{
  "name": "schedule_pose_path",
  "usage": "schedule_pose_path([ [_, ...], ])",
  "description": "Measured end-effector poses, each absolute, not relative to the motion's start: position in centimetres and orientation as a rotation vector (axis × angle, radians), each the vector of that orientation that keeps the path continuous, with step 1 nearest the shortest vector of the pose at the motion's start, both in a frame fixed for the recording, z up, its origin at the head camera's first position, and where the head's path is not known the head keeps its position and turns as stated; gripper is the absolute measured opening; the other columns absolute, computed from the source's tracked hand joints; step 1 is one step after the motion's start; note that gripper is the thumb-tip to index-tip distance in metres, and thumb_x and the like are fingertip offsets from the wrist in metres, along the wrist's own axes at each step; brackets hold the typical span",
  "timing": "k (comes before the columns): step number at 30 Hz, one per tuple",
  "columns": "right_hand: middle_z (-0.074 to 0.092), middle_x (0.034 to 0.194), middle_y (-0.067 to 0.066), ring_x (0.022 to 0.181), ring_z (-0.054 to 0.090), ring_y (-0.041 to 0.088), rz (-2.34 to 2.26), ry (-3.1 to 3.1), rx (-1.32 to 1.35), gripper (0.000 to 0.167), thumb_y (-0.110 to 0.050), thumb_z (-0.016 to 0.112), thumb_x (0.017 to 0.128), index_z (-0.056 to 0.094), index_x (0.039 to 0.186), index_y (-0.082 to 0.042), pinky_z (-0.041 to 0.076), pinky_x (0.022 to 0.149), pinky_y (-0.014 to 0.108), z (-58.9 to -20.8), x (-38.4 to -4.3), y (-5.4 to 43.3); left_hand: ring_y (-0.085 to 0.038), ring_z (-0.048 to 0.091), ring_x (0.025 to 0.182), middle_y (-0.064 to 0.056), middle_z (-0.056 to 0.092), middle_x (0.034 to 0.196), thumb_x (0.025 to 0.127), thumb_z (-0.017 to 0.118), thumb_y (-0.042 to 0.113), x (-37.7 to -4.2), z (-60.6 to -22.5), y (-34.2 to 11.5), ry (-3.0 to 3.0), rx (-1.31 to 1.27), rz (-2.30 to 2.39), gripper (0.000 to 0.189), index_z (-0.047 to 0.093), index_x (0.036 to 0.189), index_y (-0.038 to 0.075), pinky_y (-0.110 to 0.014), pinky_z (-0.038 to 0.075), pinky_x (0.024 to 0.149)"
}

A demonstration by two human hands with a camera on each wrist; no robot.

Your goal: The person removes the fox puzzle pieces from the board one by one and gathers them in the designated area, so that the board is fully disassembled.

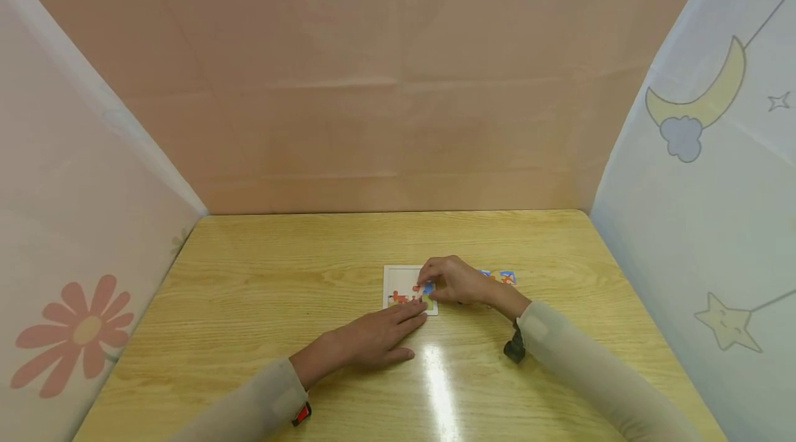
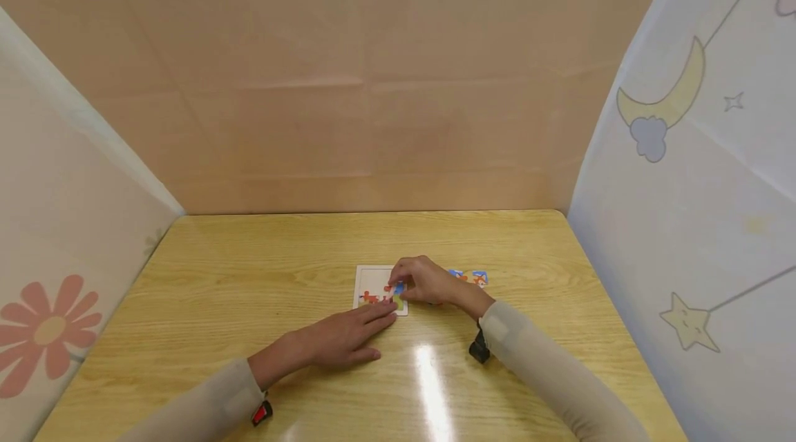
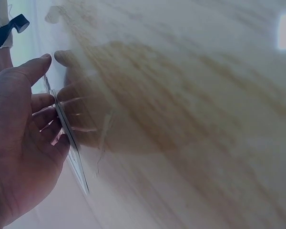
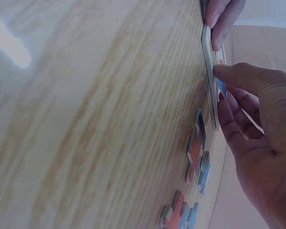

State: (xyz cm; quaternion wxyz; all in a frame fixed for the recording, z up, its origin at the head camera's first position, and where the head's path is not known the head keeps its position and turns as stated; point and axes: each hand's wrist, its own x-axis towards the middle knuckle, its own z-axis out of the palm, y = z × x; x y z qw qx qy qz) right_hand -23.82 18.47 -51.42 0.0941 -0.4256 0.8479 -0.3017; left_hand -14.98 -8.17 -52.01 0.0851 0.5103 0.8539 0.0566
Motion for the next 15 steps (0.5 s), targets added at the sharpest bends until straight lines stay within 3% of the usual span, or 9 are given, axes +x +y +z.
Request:
schedule_pose_path([
  [15, 0.073, 0.116, 0.003, 0.105, 0.072, 0.017, -0.926, 2.519, -1.280, 0.024, 0.000, 0.084, 0.088, 0.081, 0.111, -0.005, 0.061, 0.092, 0.028, -51.47, -23.69, 18.44, -0.022, 0.024, 0.162, -0.009, 0.020, 0.177, 0.113, 0.048, 0.046, -15.03, -52.19, -8.24, 2.557, 1.526, 0.147, 0.072, 0.028, 0.168, 0.006, -0.037, 0.029, 0.129],
])
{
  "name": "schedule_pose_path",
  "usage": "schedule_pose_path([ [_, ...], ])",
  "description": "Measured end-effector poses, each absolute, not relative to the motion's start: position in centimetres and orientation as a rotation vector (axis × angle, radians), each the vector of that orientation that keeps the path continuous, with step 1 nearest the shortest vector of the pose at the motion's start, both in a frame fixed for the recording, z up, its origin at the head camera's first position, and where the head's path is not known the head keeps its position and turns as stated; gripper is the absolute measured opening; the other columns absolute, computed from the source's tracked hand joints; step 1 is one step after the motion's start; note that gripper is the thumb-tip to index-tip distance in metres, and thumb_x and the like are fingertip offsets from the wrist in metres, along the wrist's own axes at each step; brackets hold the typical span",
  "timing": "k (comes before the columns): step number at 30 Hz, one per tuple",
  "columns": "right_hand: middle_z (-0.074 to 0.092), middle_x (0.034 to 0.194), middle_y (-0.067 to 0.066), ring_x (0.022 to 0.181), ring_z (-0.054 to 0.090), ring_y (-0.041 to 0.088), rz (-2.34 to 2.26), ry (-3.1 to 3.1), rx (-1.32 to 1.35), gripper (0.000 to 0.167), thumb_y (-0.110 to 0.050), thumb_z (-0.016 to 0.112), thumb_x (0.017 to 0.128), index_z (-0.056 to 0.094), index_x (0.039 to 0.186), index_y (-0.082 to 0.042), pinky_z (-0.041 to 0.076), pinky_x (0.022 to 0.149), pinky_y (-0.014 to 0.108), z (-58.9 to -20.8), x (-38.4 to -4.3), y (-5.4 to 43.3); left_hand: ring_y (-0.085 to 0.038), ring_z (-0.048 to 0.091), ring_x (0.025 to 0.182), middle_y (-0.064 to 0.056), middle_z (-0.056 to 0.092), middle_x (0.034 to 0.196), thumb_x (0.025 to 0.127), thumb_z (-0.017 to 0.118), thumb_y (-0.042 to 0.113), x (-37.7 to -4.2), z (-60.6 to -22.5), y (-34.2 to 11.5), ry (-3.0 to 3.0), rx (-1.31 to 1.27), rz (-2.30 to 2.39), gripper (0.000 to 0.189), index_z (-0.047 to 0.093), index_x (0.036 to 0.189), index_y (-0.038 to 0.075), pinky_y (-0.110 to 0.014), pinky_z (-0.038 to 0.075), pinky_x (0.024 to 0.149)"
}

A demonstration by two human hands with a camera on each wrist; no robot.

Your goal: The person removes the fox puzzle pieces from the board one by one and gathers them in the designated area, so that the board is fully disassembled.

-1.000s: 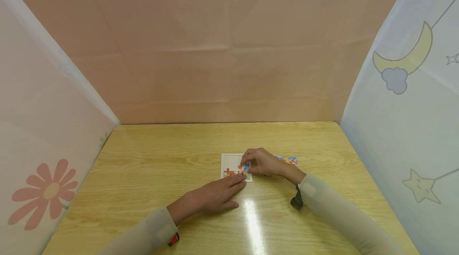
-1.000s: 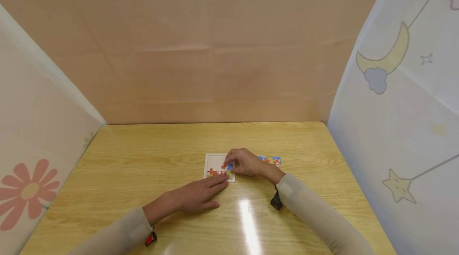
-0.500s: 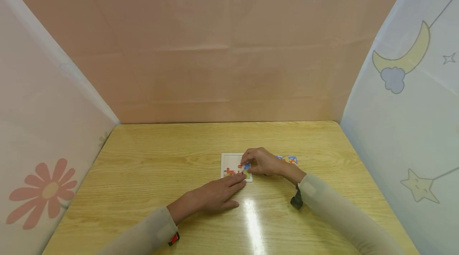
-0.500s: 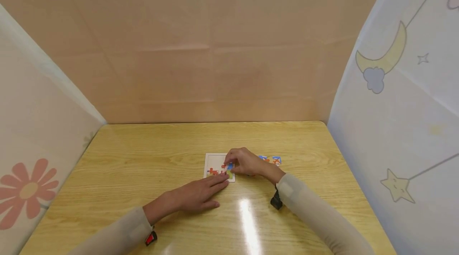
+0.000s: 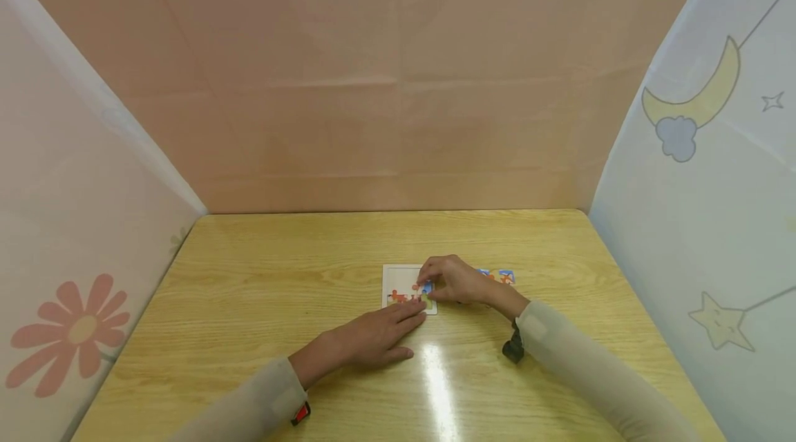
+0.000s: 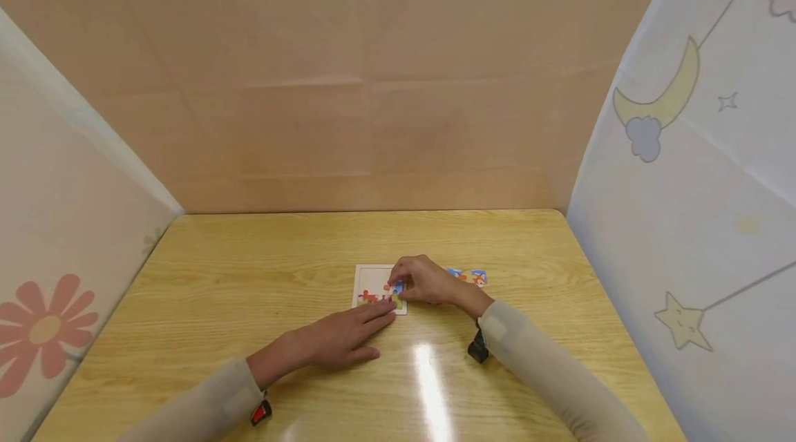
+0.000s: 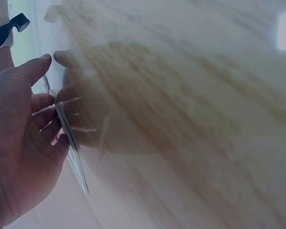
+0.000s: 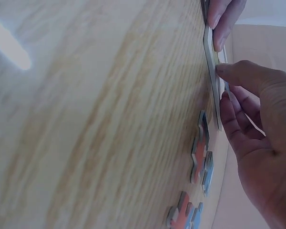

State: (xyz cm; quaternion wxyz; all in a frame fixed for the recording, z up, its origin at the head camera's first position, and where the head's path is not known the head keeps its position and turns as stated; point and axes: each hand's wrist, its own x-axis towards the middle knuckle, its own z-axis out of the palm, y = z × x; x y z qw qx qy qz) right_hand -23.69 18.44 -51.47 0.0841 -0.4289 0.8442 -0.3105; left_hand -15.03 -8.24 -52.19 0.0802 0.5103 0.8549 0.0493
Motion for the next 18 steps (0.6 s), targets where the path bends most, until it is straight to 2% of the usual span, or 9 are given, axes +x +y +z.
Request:
schedule_pose_path([
  [11, 0.075, 0.114, 0.006, 0.104, 0.073, 0.020, -0.996, 2.543, -1.331, 0.024, 0.002, 0.085, 0.087, 0.080, 0.110, -0.002, 0.062, 0.091, 0.032, -51.77, -23.47, 18.74, -0.024, 0.024, 0.162, -0.010, 0.021, 0.176, 0.112, 0.050, 0.045, -14.93, -52.06, -8.25, 2.552, 1.545, 0.163, 0.071, 0.029, 0.167, 0.004, -0.037, 0.029, 0.129],
  [18, 0.076, 0.115, 0.005, 0.107, 0.073, 0.023, -1.007, 2.579, -1.351, 0.025, 0.004, 0.085, 0.086, 0.081, 0.110, -0.003, 0.062, 0.095, 0.036, -51.55, -23.26, 19.17, -0.023, 0.025, 0.161, -0.009, 0.020, 0.176, 0.113, 0.049, 0.045, -14.85, -51.96, -8.28, 2.547, 1.525, 0.166, 0.071, 0.028, 0.168, 0.005, -0.037, 0.030, 0.128],
])
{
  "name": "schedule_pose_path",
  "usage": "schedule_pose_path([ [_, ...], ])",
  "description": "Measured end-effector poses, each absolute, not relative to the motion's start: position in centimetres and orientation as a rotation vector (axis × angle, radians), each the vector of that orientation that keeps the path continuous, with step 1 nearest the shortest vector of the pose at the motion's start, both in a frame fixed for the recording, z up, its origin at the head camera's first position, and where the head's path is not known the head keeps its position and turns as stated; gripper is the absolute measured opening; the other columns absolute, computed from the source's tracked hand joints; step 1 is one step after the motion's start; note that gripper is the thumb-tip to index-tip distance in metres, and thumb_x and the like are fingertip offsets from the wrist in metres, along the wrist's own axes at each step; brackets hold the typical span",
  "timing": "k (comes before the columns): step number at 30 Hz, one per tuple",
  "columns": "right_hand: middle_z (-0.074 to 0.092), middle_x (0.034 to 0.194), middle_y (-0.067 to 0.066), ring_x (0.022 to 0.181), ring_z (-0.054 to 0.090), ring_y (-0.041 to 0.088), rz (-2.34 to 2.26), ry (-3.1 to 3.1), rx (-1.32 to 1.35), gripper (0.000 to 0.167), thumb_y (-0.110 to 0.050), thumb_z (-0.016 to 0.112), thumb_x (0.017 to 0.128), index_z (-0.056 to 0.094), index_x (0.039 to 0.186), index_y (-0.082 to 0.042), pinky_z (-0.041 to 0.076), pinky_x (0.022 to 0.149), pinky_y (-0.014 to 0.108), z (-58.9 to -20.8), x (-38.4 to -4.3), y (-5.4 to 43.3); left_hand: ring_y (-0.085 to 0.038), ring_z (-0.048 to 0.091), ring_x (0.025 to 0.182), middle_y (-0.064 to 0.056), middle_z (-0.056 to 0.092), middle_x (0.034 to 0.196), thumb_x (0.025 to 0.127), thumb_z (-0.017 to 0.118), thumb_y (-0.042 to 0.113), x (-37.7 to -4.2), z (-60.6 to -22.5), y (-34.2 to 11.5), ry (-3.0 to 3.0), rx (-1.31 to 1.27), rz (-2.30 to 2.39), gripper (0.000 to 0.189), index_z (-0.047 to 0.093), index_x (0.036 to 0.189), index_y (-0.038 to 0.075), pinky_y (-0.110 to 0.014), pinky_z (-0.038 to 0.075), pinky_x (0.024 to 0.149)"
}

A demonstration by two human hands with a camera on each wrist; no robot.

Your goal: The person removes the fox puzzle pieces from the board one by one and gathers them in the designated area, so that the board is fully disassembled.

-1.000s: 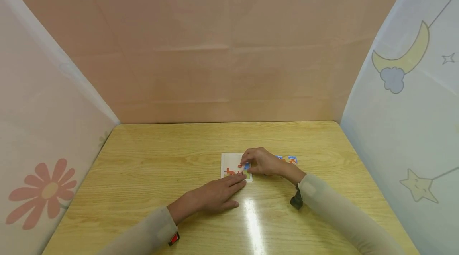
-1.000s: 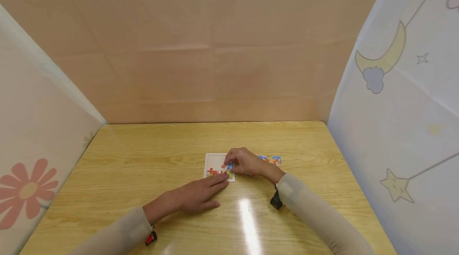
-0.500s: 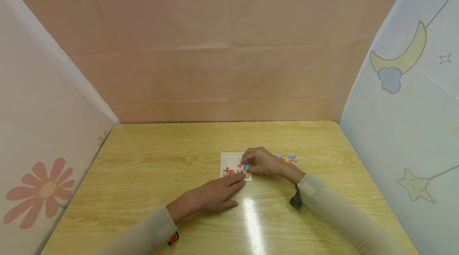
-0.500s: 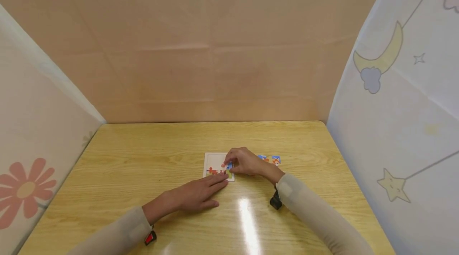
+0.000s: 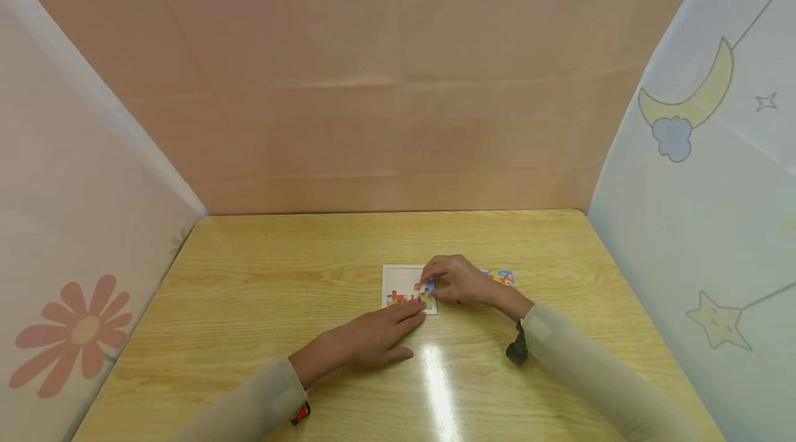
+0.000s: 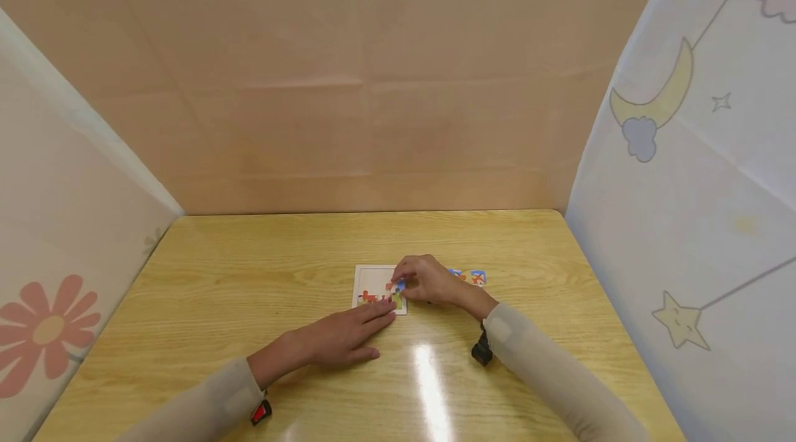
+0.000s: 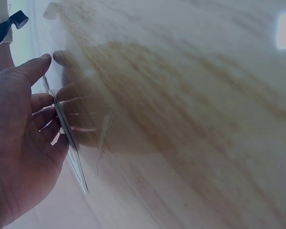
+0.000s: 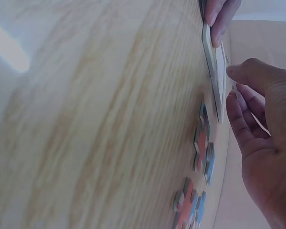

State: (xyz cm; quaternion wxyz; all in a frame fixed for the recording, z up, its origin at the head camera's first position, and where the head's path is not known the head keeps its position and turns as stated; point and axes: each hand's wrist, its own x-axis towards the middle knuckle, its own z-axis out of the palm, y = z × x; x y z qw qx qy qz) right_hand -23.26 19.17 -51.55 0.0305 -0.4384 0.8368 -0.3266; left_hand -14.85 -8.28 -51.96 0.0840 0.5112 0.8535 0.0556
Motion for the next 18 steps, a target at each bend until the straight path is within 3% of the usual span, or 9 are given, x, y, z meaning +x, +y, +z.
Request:
schedule_pose_path([
  [8, 0.077, 0.114, 0.003, 0.109, 0.073, 0.023, -1.032, 2.593, -1.287, 0.024, 0.003, 0.082, 0.087, 0.082, 0.110, -0.004, 0.062, 0.094, 0.039, -50.9, -23.0, 19.9, -0.024, 0.023, 0.162, -0.010, 0.020, 0.177, 0.113, 0.049, 0.044, -14.9, -51.9, -8.3, 2.541, 1.520, 0.170, 0.071, 0.028, 0.168, 0.005, -0.037, 0.028, 0.129],
  [18, 0.076, 0.111, 0.009, 0.087, 0.073, 0.019, -1.113, 2.580, -1.364, 0.023, 0.008, 0.080, 0.086, 0.081, 0.108, -0.001, 0.064, 0.071, 0.037, -50.9, -22.6, 21.6, -0.024, 0.024, 0.162, -0.009, 0.019, 0.177, 0.113, 0.050, 0.043, -14.8, -51.9, -8.3, 2.537, 1.514, 0.206, 0.071, 0.027, 0.168, 0.005, -0.038, 0.030, 0.128],
])
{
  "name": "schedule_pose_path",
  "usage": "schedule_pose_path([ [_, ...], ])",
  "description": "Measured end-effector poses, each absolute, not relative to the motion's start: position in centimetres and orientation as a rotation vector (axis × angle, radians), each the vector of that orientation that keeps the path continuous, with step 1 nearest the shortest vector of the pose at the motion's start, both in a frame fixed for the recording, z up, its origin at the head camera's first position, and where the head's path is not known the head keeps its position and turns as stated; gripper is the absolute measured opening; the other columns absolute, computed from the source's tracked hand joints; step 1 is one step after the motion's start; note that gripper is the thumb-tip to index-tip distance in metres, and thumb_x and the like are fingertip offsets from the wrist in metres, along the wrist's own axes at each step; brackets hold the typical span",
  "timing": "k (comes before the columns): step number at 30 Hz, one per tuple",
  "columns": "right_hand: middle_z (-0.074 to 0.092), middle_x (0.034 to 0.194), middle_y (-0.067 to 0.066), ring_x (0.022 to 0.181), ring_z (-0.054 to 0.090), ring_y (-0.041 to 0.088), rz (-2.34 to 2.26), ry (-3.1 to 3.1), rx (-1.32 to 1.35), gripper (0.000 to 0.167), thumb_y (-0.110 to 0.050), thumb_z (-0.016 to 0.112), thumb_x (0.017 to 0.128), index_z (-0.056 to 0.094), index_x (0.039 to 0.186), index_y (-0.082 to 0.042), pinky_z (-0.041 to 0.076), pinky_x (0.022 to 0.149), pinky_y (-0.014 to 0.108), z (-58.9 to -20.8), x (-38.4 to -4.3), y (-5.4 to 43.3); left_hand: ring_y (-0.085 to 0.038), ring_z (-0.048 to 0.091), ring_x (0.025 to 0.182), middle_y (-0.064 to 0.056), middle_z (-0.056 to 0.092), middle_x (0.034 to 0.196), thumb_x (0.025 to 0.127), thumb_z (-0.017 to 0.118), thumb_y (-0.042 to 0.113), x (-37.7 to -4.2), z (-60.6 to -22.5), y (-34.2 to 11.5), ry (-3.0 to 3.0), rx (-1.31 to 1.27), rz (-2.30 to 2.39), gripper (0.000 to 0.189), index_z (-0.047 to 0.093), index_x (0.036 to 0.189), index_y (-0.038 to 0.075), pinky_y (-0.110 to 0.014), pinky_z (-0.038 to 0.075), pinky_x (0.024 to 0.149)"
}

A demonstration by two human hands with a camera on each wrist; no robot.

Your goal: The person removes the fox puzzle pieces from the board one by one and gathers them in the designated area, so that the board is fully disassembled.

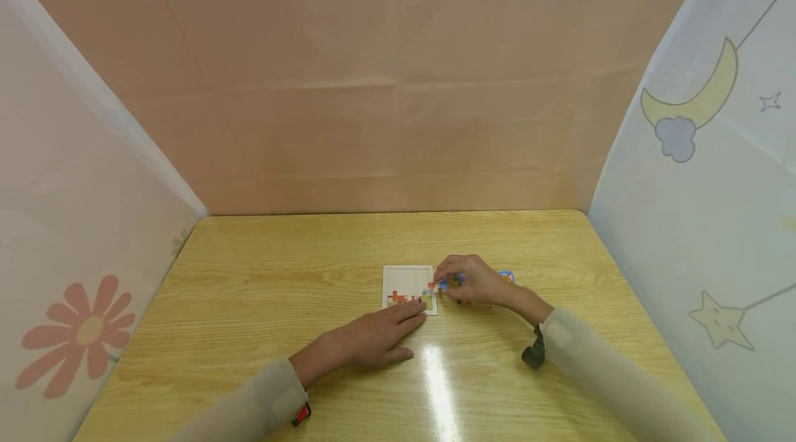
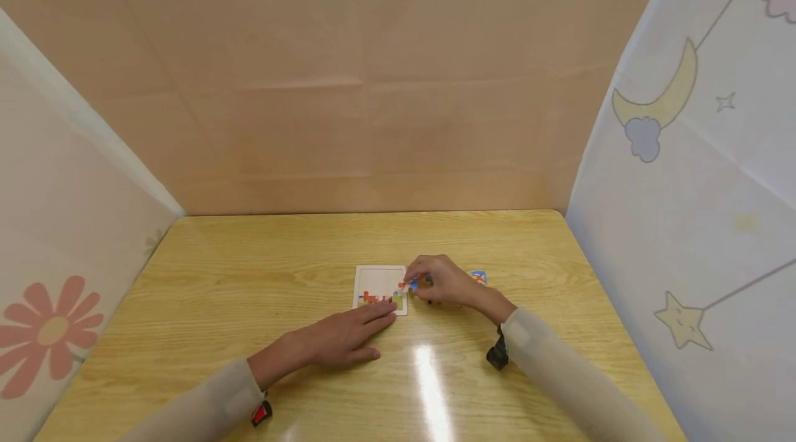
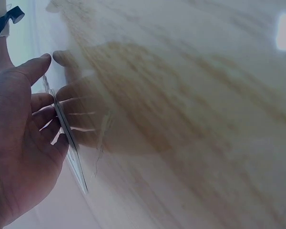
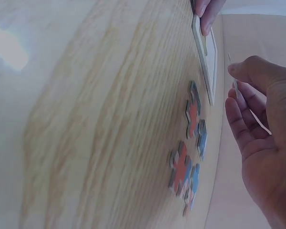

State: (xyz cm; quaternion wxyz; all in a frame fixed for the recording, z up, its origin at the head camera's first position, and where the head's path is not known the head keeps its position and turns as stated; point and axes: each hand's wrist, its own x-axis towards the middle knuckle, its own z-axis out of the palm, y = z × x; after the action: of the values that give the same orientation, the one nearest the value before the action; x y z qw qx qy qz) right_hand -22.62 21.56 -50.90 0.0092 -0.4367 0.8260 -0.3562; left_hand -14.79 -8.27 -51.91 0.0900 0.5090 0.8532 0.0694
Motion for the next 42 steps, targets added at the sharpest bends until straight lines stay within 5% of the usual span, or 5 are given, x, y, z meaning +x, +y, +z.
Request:
schedule_pose_path([
  [14, 0.077, 0.113, 0.006, 0.101, 0.074, 0.023, -1.061, 2.639, -1.297, 0.025, 0.004, 0.083, 0.086, 0.082, 0.109, -0.004, 0.064, 0.087, 0.042, -50.3, -21.7, 24.7, -0.024, 0.024, 0.161, -0.009, 0.020, 0.177, 0.113, 0.049, 0.044, -14.9, -52.2, -8.2, 2.546, 1.517, 0.196, 0.071, 0.027, 0.168, 0.006, -0.037, 0.030, 0.128],
  [42, 0.077, 0.108, 0.003, 0.091, 0.074, 0.017, -1.037, 2.813, -1.297, 0.039, 0.015, 0.086, 0.073, 0.082, 0.105, -0.006, 0.064, 0.071, 0.040, -50.5, -19.7, 31.2, -0.023, 0.022, 0.162, -0.008, 0.019, 0.177, 0.113, 0.050, 0.044, -14.7, -52.1, -8.3, 2.548, 1.509, 0.216, 0.071, 0.027, 0.168, 0.006, -0.037, 0.028, 0.129],
])
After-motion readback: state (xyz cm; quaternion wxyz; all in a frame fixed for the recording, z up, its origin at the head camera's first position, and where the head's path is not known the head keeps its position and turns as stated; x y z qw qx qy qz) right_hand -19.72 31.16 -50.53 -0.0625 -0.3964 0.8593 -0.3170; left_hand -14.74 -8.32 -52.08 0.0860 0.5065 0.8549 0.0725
